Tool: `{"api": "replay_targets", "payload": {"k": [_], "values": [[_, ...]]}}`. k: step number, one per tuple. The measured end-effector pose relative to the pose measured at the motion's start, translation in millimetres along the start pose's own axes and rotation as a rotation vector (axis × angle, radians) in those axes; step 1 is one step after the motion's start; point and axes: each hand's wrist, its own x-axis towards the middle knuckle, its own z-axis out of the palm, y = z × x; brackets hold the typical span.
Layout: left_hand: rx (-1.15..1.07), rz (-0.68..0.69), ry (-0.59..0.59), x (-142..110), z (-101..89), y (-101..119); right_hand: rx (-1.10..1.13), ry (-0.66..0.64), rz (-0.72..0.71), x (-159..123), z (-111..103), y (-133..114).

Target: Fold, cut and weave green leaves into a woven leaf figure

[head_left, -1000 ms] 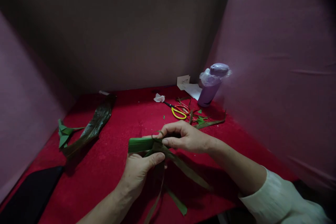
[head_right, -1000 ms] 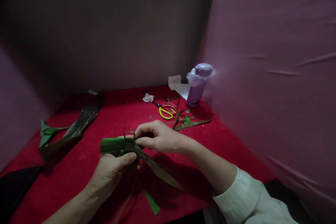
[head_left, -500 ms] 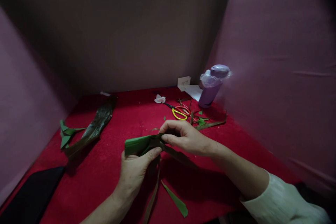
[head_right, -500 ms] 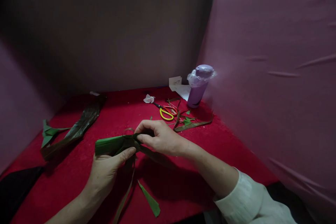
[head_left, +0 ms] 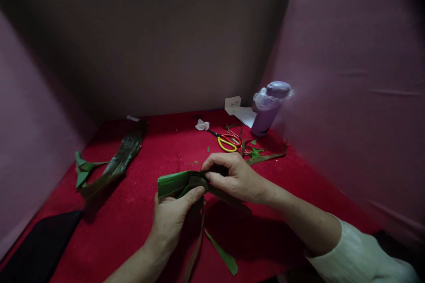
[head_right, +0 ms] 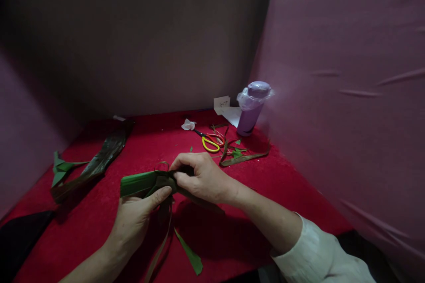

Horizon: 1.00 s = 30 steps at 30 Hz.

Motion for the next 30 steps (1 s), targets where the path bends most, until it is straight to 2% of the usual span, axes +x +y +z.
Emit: {"api": "replay_targets", "payload": {"k": [11, 16, 23, 26, 30], "values": [[0.002, 0.009, 0.029, 0, 1.3, 3, 0.227, -0.047, 0.111, 1, 8, 3], [-0.019, -0.010, -0.052, 1, 1.3, 6, 0.190, -0.025, 0.083, 2, 11, 7], [-0.108, 0.044, -0.186, 0, -3.2, 9, 0.425, -0.058, 0.203, 6, 3, 13], [-0.164, -0.035, -0.231, -3, -4.8, 13, 0.466, -0.034, 0.212, 7, 0, 15], [-0.350, -0.142, -0.273, -6, -3.6, 22, 0.504, -0.005, 0.232, 9, -3, 19]]}}
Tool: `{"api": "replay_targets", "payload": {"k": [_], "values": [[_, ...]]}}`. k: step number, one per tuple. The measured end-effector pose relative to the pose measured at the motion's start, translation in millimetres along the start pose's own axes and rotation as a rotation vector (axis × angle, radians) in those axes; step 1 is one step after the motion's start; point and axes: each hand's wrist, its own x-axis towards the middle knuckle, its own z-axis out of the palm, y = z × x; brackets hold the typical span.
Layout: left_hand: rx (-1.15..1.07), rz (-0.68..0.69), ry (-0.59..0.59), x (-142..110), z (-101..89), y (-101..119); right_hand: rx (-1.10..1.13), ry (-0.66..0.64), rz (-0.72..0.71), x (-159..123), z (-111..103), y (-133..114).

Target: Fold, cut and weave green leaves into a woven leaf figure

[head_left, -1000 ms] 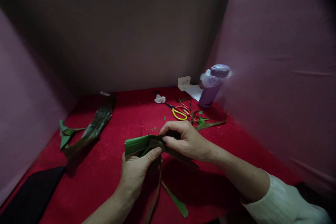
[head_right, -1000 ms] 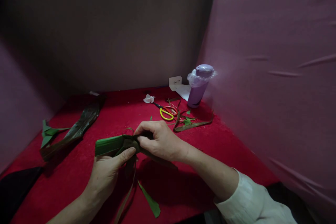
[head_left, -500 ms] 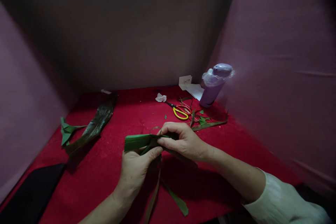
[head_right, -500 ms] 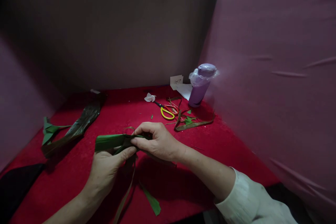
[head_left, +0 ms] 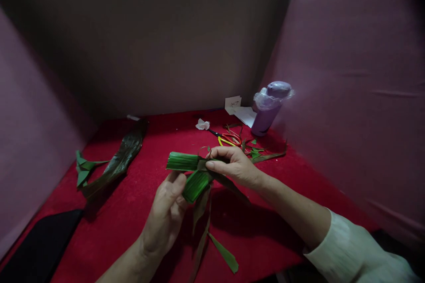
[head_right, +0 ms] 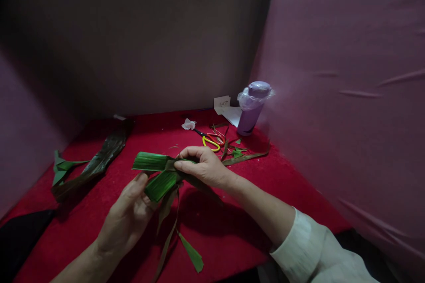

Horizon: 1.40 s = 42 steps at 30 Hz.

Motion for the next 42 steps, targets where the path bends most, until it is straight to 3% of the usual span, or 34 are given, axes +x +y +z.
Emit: {"api": "replay_targets", "payload": {"k": [3, 12, 17, 21, 28, 37, 42], "values": [[-0.093, 0.009, 0.020, 1, -0.1, 1, 0.055, -0.020, 0.029, 2, -2, 2], [-0.079, 0.010, 0.056, 5, -5.6, -6, 0.081, -0.072, 0.102, 1, 2, 3], [0.014, 0.013, 0.074, 4, -2.9, -7, 0.004, -0.053, 0.076, 1, 2, 5], [0.111, 0.040, 0.154, 9, -3.9, -10, -0.046, -0.054, 0.042, 3, 1, 6], [0.164, 0.118, 0.242, 13, -6.6, -15, 0.035, -0.152, 0.152, 6, -6, 5], [0.197, 0.097, 0.150, 9, -3.6, -12, 0.181, -0.180, 0.058, 6, -10, 8], [0.266, 0.126, 0.234, 9, -7.1, -13, 0.138, -0.174, 0.063, 7, -12, 2]]}}
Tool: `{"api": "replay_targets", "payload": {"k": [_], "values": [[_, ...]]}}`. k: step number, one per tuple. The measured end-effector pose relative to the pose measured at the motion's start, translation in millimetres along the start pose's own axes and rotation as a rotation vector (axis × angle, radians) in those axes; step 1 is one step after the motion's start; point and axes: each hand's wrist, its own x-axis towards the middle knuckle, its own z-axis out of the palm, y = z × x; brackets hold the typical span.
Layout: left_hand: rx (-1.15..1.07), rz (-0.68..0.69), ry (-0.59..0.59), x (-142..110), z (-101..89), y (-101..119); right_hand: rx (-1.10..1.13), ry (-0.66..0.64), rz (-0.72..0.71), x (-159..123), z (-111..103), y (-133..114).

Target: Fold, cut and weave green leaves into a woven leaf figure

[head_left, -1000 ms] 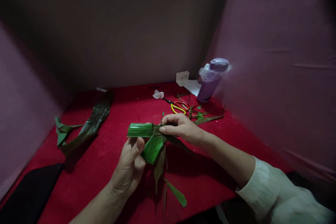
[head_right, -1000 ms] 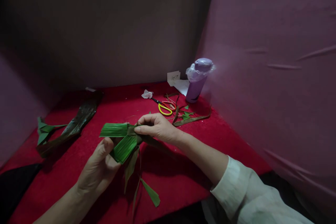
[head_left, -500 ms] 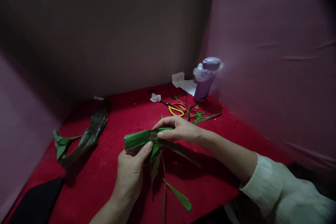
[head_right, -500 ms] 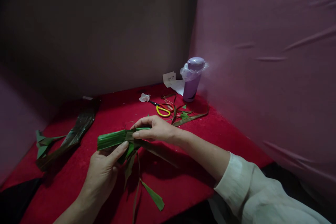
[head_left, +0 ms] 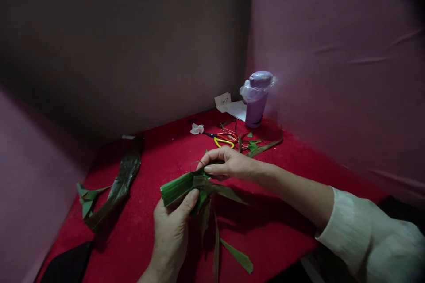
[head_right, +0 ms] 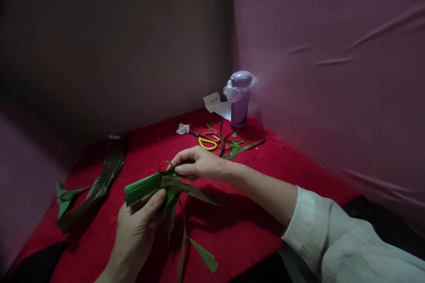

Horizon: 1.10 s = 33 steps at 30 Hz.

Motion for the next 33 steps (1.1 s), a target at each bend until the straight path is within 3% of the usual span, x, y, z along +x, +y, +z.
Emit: {"api": "replay_targets", "payload": {"k": [5, 11, 15, 23, 28, 33], "values": [[0.028, -0.011, 0.058, 1, -0.2, -1, -0.095, 0.014, -0.006, 0, 0, -5], [-0.005, -0.016, 0.002, -2, 0.3, 1, -0.149, -0.018, -0.026, -2, -1, -8], [-0.022, -0.015, 0.039, -1, 0.4, -2, -0.164, -0.019, -0.037, -4, -1, -10], [0.069, 0.108, 0.271, 3, 1.1, -5, -0.240, 0.195, -0.058, -6, 14, -9], [0.073, 0.179, 0.241, 5, 0.9, -4, -0.441, 0.343, -0.114, -8, 22, -6], [0.071, 0.205, 0.205, 6, 1.2, -4, -0.526, 0.341, -0.186, -10, 24, -5]]}}
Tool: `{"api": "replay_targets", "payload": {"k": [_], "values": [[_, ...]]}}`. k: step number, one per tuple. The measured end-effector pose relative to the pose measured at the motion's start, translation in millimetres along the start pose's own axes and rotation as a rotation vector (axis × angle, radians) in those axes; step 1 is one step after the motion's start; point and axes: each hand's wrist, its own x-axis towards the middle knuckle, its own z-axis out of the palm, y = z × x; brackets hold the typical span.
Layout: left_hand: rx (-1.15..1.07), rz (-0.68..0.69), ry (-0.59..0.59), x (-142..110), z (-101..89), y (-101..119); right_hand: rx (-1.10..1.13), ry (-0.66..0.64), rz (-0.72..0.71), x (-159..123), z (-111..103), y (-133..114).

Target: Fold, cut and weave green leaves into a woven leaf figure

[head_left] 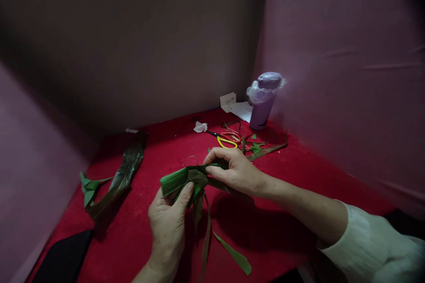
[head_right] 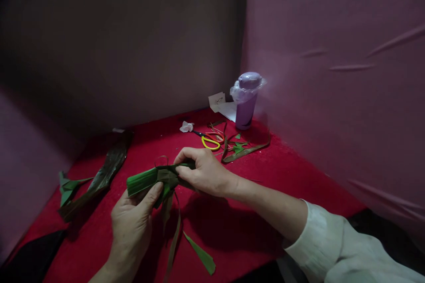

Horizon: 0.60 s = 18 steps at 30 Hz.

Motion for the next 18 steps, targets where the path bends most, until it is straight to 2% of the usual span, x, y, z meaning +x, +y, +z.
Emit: {"api": "replay_targets", "payload": {"k": [5, 13, 15, 18], "values": [[0.026, 0.021, 0.045, -4.1, 1.2, 0.9, -0.035, 0.001, -0.091, -0.8, -1.2, -0.7], [0.044, 0.035, 0.055, -5.9, -0.6, 0.4, -0.036, -0.010, -0.092, -1.7, -2.2, -5.8], [0.071, 0.052, 0.085, -6.0, -0.6, 1.1, -0.084, 0.000, -0.097, -4.1, 0.4, -7.2], [0.101, 0.075, 0.102, -5.8, -0.3, 2.1, -0.226, 0.036, -0.199, -8.4, 5.5, -6.4]]}}
